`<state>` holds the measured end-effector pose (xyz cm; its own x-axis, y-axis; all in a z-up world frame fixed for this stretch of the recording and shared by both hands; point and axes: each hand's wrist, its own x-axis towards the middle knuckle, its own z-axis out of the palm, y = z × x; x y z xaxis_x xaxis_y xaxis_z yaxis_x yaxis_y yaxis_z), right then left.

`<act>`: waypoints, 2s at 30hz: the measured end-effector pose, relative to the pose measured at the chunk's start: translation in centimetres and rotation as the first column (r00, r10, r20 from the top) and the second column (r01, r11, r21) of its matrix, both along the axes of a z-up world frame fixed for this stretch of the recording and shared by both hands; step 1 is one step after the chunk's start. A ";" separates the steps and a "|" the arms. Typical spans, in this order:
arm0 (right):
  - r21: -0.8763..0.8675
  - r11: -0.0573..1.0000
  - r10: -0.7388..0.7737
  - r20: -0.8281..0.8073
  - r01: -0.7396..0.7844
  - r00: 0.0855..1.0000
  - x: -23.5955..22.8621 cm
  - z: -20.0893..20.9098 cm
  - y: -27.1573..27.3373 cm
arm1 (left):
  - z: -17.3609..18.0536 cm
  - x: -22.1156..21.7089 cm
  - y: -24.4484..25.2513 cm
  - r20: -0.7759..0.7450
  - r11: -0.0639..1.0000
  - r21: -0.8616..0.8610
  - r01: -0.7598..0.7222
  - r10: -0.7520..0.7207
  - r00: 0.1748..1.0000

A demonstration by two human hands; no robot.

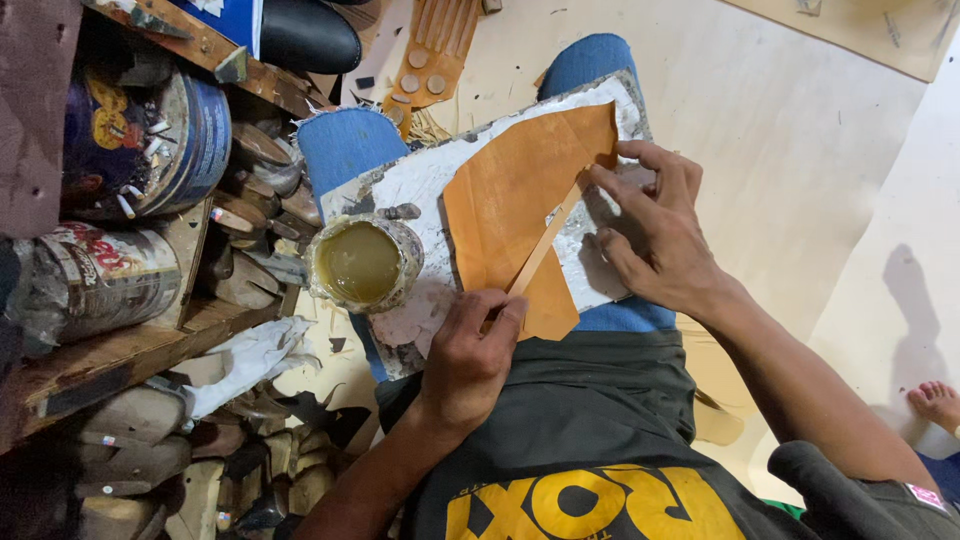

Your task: The person applies glue to a rectangular wooden piece and attaches a thin wooden strip along its edge. They then repeatedly pick up small circular wooden pieces, dip them into a glue container, and press them onto the rectangular base.

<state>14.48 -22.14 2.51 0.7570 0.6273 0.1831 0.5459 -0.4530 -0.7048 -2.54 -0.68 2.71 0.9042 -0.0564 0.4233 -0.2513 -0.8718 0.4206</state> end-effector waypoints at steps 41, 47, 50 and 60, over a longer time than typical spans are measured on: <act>-0.232 0.961 0.211 0.269 -0.150 0.940 -8.5 0.9 4.3 | -0.9 -2.3 2.7 -0.052 0.977 -0.174 -0.121 0.114 0.992; -0.242 0.950 0.269 0.303 -0.199 0.914 -8.5 1.3 4.8 | -1.6 -3.2 3.1 -0.124 0.941 -0.307 -0.143 0.110 0.986; -0.251 0.946 0.276 0.301 -0.203 0.913 -8.3 1.6 4.9 | -2.0 -3.4 2.8 -0.108 0.958 -0.249 -0.143 0.120 0.987; -0.361 0.929 0.201 0.320 -0.077 0.926 -7.0 1.4 3.0 | -1.5 -2.3 2.7 -0.078 0.998 -0.035 -0.044 0.041 0.996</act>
